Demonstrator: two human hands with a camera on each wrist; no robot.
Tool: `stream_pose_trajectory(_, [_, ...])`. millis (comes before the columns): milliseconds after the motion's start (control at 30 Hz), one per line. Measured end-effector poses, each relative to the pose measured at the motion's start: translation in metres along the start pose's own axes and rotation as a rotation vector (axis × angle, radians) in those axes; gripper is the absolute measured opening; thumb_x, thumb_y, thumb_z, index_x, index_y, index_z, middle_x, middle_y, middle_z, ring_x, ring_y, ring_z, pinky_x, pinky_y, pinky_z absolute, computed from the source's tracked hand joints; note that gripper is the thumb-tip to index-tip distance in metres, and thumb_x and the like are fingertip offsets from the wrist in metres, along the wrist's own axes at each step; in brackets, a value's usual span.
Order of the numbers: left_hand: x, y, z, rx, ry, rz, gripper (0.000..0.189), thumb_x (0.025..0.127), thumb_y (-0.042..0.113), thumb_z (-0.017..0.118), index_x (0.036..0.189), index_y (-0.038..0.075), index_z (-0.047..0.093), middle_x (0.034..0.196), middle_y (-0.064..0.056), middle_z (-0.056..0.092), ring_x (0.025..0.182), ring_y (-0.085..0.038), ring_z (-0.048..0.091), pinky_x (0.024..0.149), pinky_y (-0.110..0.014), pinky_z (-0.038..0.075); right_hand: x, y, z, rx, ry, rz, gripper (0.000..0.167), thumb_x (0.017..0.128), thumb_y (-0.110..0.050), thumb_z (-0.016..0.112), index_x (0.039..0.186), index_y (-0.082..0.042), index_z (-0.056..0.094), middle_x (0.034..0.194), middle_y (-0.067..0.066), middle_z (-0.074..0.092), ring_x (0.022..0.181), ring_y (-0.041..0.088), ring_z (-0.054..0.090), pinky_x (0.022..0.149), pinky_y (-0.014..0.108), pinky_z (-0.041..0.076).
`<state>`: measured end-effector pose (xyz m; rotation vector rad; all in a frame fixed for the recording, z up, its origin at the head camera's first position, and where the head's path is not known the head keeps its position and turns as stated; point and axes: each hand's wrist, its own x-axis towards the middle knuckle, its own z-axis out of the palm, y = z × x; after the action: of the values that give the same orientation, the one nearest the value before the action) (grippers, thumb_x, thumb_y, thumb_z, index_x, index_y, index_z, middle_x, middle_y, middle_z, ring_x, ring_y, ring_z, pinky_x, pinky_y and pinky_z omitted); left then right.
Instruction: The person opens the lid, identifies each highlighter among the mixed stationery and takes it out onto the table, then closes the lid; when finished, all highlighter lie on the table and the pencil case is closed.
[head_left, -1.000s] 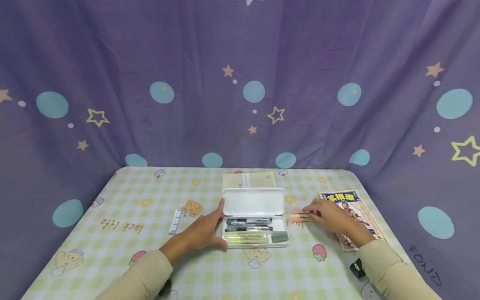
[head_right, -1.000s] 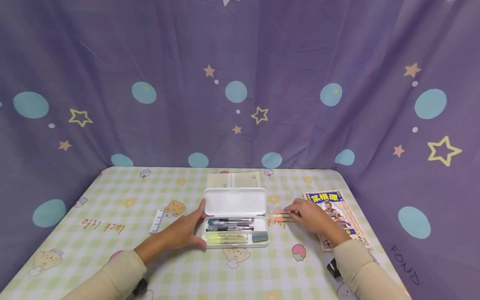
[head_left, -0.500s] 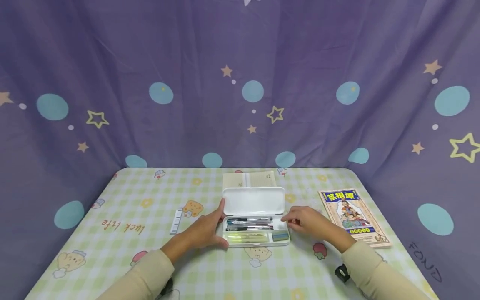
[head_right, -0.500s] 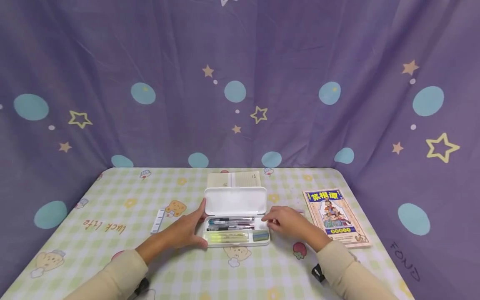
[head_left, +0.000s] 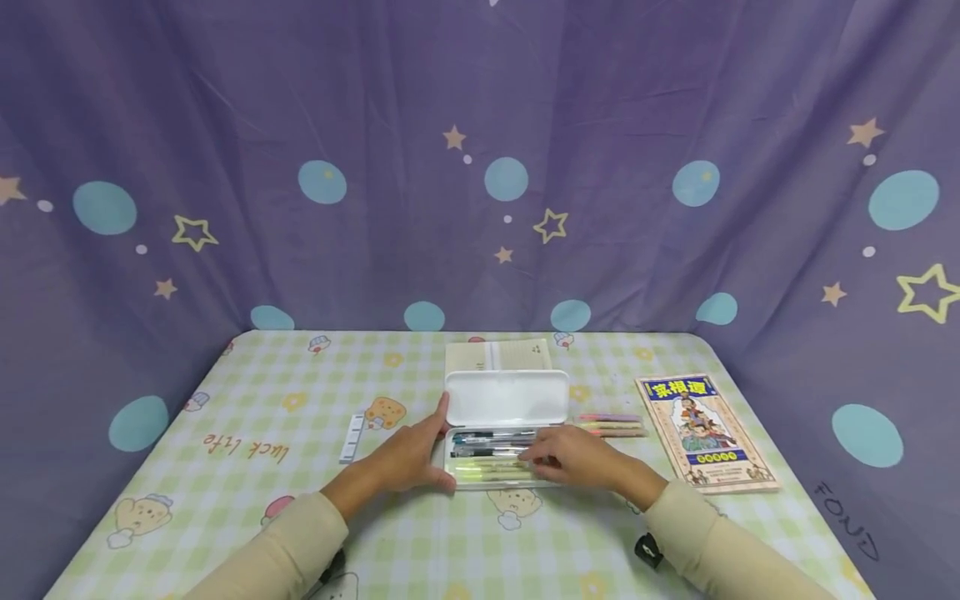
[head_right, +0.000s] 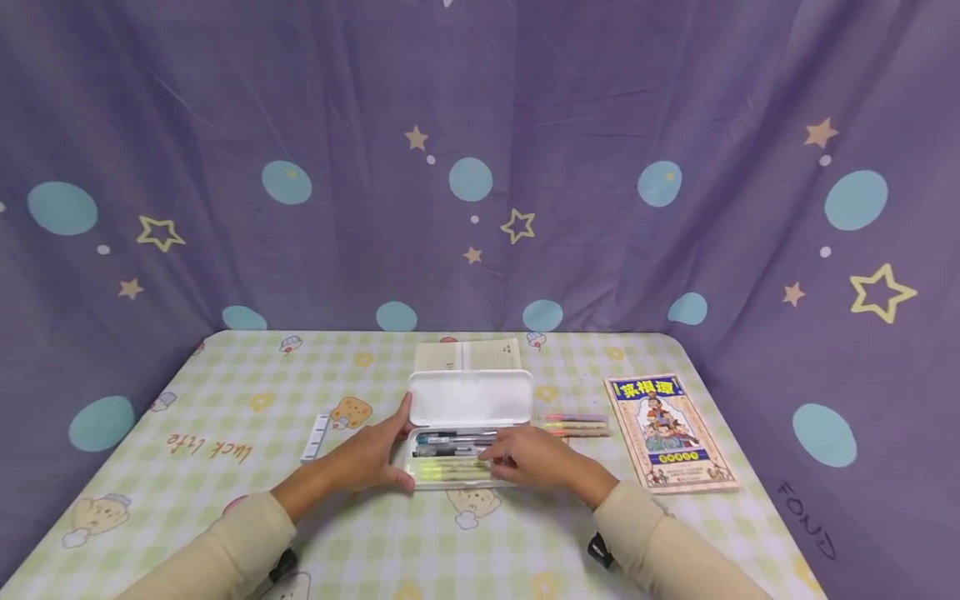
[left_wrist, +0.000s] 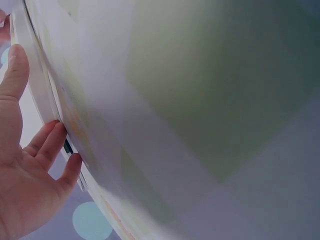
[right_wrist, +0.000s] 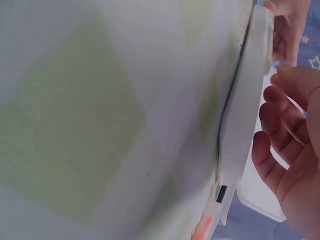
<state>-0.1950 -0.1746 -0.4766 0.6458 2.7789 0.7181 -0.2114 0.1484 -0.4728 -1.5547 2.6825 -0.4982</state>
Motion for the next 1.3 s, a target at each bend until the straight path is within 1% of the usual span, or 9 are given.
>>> stream_pose_trajectory(167, [-0.0012, -0.0003, 0.0002, 0.000, 0.004, 0.015, 0.144, 0.066, 0.058, 0.088, 0.164, 0.007, -0.005, 0.138, -0.004, 0.062, 0.120, -0.022, 0.063, 0.112, -0.044, 0.044, 0.0028, -0.0055, 0.0017, -0.013, -0.034, 0.004, 0.024, 0.094, -0.027, 0.074, 0.117, -0.019, 0.078, 0.087, -0.008, 0.061, 0.070, -0.005, 0.041, 0.064, 0.013, 0.038])
stream_pose_trajectory(267, [-0.0005, 0.0000, -0.0003, 0.002, 0.011, 0.023, 0.144, 0.067, 0.058, 0.088, 0.164, 0.007, -0.005, 0.137, -0.004, 0.062, 0.119, -0.021, 0.063, 0.111, -0.044, 0.044, 0.0037, -0.0074, 0.0009, -0.031, -0.031, 0.005, 0.025, 0.093, -0.028, 0.075, 0.116, -0.020, 0.078, 0.091, -0.008, 0.064, 0.072, -0.004, 0.043, 0.066, 0.014, 0.040])
stream_pose_trajectory(367, [0.0006, 0.0001, -0.0004, 0.002, 0.019, 0.022, 0.143, 0.067, 0.057, 0.088, 0.164, 0.007, -0.005, 0.137, -0.005, 0.062, 0.120, -0.022, 0.063, 0.112, -0.044, 0.044, 0.0047, -0.0075, 0.0015, -0.068, -0.029, -0.013, 0.024, 0.092, -0.029, 0.076, 0.115, -0.022, 0.079, 0.096, -0.009, 0.066, 0.074, -0.003, 0.045, 0.068, 0.015, 0.042])
stream_pose_trajectory(500, [0.0006, 0.0008, -0.0023, -0.005, 0.026, 0.027, 0.144, 0.066, 0.055, 0.090, 0.164, 0.006, -0.004, 0.136, -0.005, 0.063, 0.119, -0.023, 0.063, 0.111, -0.045, 0.045, 0.0066, -0.0060, 0.0041, -0.113, -0.015, -0.044, 0.023, 0.092, -0.030, 0.076, 0.113, -0.022, 0.080, 0.094, -0.010, 0.065, 0.074, -0.004, 0.044, 0.067, 0.014, 0.041])
stream_pose_trajectory(633, [0.0002, 0.0005, -0.0013, -0.013, 0.020, 0.030, 0.143, 0.067, 0.053, 0.090, 0.164, 0.006, -0.005, 0.136, -0.005, 0.063, 0.119, -0.022, 0.063, 0.112, -0.045, 0.044, 0.0057, -0.0056, 0.0066, -0.108, 0.004, -0.041, 0.021, 0.091, -0.028, 0.077, 0.111, -0.023, 0.081, 0.091, -0.011, 0.064, 0.072, -0.004, 0.043, 0.066, 0.012, 0.039])
stream_pose_trajectory(733, [0.0004, 0.0001, -0.0001, -0.014, 0.016, 0.024, 0.143, 0.067, 0.054, 0.090, 0.164, 0.007, -0.005, 0.136, -0.004, 0.062, 0.120, -0.021, 0.062, 0.112, -0.044, 0.044, 0.0044, -0.0056, 0.0079, -0.095, 0.009, -0.032, 0.021, 0.091, -0.028, 0.078, 0.111, -0.023, 0.081, 0.092, -0.011, 0.064, 0.073, -0.005, 0.044, 0.066, 0.012, 0.040])
stream_pose_trajectory(1033, [0.0016, 0.0001, -0.0003, 0.007, 0.018, 0.022, 0.144, 0.066, 0.056, 0.089, 0.164, 0.008, -0.006, 0.136, -0.002, 0.062, 0.120, -0.020, 0.062, 0.112, -0.044, 0.044, 0.0042, -0.0068, 0.0081, -0.068, 0.017, -0.006, 0.023, 0.089, -0.027, 0.079, 0.111, -0.023, 0.080, 0.098, -0.009, 0.073, 0.078, -0.003, 0.057, 0.070, 0.015, 0.047])
stream_pose_trajectory(1167, [0.0015, 0.0005, -0.0002, -0.001, 0.020, 0.024, 0.145, 0.066, 0.057, 0.089, 0.164, 0.008, -0.006, 0.136, -0.003, 0.063, 0.120, -0.021, 0.062, 0.112, -0.044, 0.044, 0.0039, -0.0083, 0.0064, -0.073, 0.012, -0.017, 0.023, 0.090, -0.026, 0.078, 0.112, -0.023, 0.080, 0.098, -0.009, 0.073, 0.081, -0.002, 0.061, 0.073, 0.016, 0.050])
stream_pose_trajectory(1300, [0.0005, 0.0011, -0.0001, -0.019, 0.021, 0.030, 0.144, 0.066, 0.056, 0.089, 0.164, 0.006, -0.005, 0.135, -0.005, 0.063, 0.117, -0.020, 0.063, 0.110, -0.046, 0.044, 0.0035, -0.0093, 0.0051, -0.086, 0.008, -0.040, 0.023, 0.091, -0.025, 0.077, 0.114, -0.023, 0.079, 0.098, -0.009, 0.072, 0.079, -0.003, 0.059, 0.071, 0.015, 0.048])
